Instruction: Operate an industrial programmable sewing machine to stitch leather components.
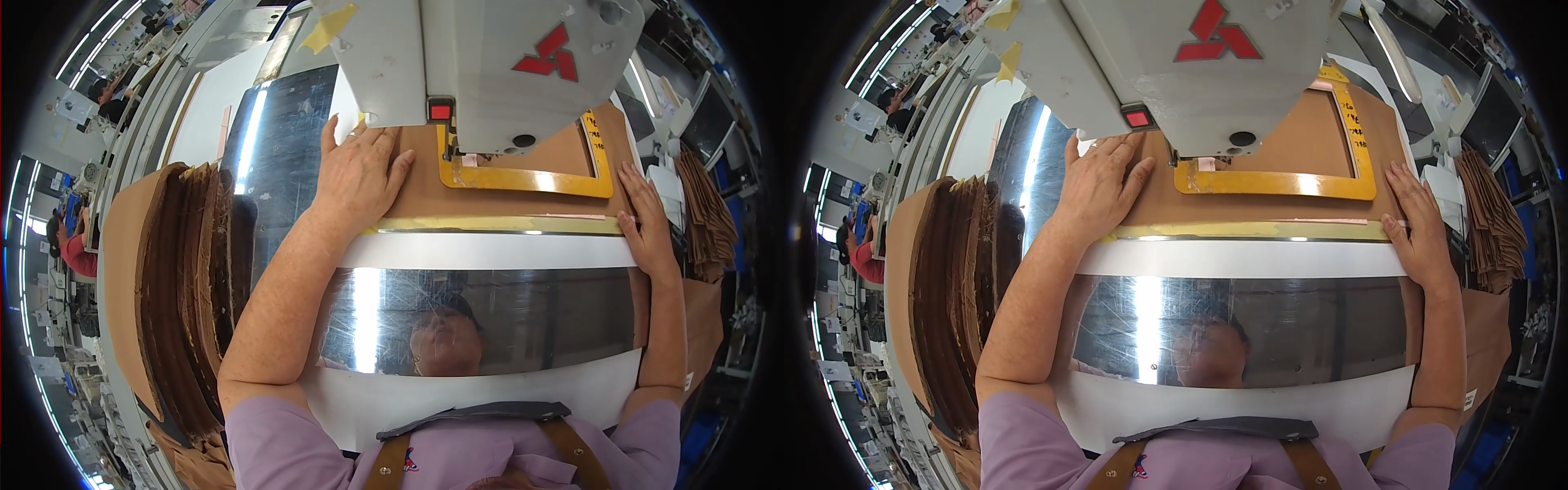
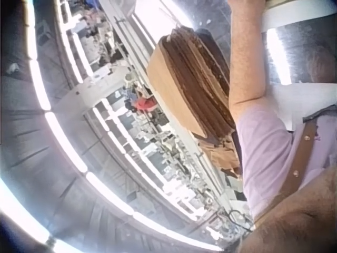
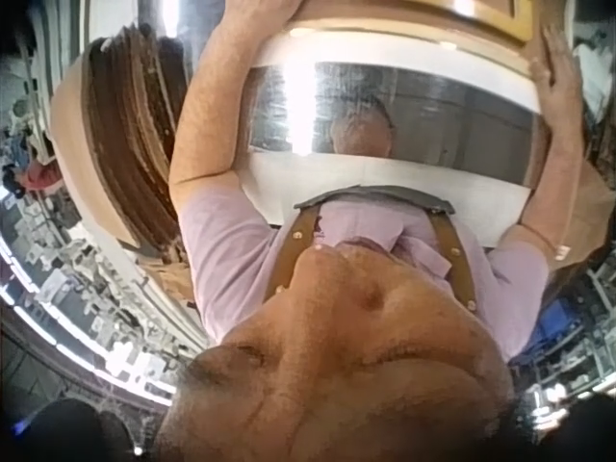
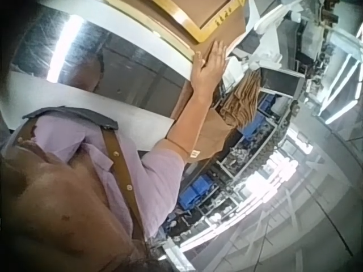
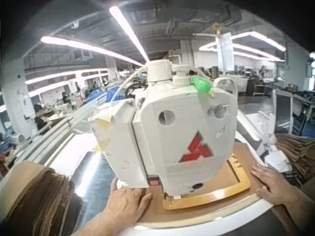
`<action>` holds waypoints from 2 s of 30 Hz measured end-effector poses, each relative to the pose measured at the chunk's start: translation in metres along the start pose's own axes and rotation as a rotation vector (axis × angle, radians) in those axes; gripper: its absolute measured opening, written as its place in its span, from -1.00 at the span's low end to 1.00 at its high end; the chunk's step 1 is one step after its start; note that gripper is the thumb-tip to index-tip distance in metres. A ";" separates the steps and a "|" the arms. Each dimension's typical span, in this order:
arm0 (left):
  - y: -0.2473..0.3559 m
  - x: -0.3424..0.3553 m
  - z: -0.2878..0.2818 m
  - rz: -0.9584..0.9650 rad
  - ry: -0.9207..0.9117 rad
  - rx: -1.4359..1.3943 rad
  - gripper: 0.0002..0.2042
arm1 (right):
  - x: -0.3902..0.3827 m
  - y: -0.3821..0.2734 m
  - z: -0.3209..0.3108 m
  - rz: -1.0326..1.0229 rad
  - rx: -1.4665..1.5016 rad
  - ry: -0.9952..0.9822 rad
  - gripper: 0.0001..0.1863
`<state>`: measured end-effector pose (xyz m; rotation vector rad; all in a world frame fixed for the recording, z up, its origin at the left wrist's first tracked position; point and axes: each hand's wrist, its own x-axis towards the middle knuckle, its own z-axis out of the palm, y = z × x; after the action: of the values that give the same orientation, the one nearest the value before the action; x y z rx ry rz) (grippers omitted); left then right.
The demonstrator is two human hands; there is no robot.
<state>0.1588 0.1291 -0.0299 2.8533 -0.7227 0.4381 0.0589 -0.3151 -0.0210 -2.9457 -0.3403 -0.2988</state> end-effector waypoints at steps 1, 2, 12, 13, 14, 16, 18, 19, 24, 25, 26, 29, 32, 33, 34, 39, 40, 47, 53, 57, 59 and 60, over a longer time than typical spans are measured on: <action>-0.003 -0.002 0.001 0.000 0.043 0.009 -0.51 | 0.000 -0.001 0.000 -0.008 0.000 0.006 -0.35; -0.005 -0.004 0.003 0.008 0.039 0.009 -0.51 | 0.000 0.000 0.001 0.000 0.002 0.007 -0.35; 0.027 -0.041 -0.040 0.064 -0.091 -0.145 -0.61 | -0.008 0.002 -0.011 -0.167 -0.025 0.029 -0.34; 0.024 -0.042 -0.033 0.074 -0.101 -0.146 -0.61 | -0.008 0.001 -0.009 -0.154 -0.021 0.027 -0.34; 0.019 -0.040 -0.028 0.088 -0.073 -0.106 -0.59 | -0.005 0.001 -0.008 -0.130 -0.003 0.008 -0.33; 0.012 -0.036 -0.024 0.095 -0.070 -0.055 -0.56 | -0.003 0.001 -0.007 -0.097 0.030 -0.039 -0.28; 0.010 -0.032 -0.020 0.093 -0.062 -0.052 -0.57 | -0.003 0.000 -0.005 -0.093 0.023 -0.038 -0.26; 0.009 -0.031 -0.019 0.090 -0.053 -0.048 -0.57 | -0.003 0.000 -0.004 -0.092 0.016 -0.035 -0.24; 0.013 -0.038 -0.022 0.074 -0.060 -0.044 -0.55 | -0.004 -0.001 -0.005 -0.116 0.029 -0.057 -0.15; 0.014 -0.041 -0.023 0.074 -0.053 -0.036 -0.54 | -0.005 -0.001 -0.006 -0.130 0.033 -0.057 -0.13; 0.014 -0.043 -0.024 0.070 -0.052 -0.031 -0.54 | -0.006 -0.002 -0.007 -0.135 0.036 -0.055 -0.13; 0.017 -0.050 -0.028 0.051 -0.076 -0.026 -0.47 | -0.009 -0.004 -0.009 -0.138 0.008 -0.083 -0.11; 0.023 -0.054 -0.037 0.085 0.005 -0.027 -0.43 | -0.008 -0.007 -0.009 -0.138 -0.005 -0.074 -0.13; 0.026 -0.055 -0.040 0.138 -0.028 -0.018 -0.39 | -0.008 -0.006 -0.010 -0.141 -0.009 -0.046 -0.14; 0.028 -0.057 -0.042 0.190 -0.061 -0.010 -0.35 | -0.009 -0.006 -0.010 -0.145 -0.012 -0.017 -0.16; 0.041 -0.064 -0.034 0.172 -0.100 0.004 -0.20 | -0.013 0.004 -0.009 -0.146 -0.091 -0.053 -0.22; 0.042 -0.066 -0.033 0.159 -0.092 -0.005 -0.20 | -0.012 0.003 -0.008 -0.110 -0.083 -0.063 -0.23; 0.035 -0.063 -0.038 0.165 -0.056 -0.053 -0.31 | -0.013 0.007 -0.011 -0.080 -0.107 -0.062 -0.21; 0.009 -0.024 -0.031 -0.088 0.266 -0.180 -0.70 | -0.011 0.008 -0.008 -0.052 -0.061 0.013 -0.18; -0.046 0.035 -0.012 0.001 0.176 -0.389 -0.90 | -0.012 0.008 -0.009 -0.067 -0.073 -0.029 -0.17; -0.055 0.057 0.013 0.064 0.165 -0.330 -0.91 | -0.010 0.009 -0.007 -0.071 -0.068 -0.041 -0.18; -0.057 0.060 0.020 0.127 0.150 -0.265 -0.92 | -0.009 0.008 -0.007 -0.069 -0.062 -0.045 -0.18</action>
<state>0.2420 0.1477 -0.0340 2.5085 -0.8655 0.5255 0.0515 -0.3262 -0.0175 -3.0094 -0.4480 -0.2571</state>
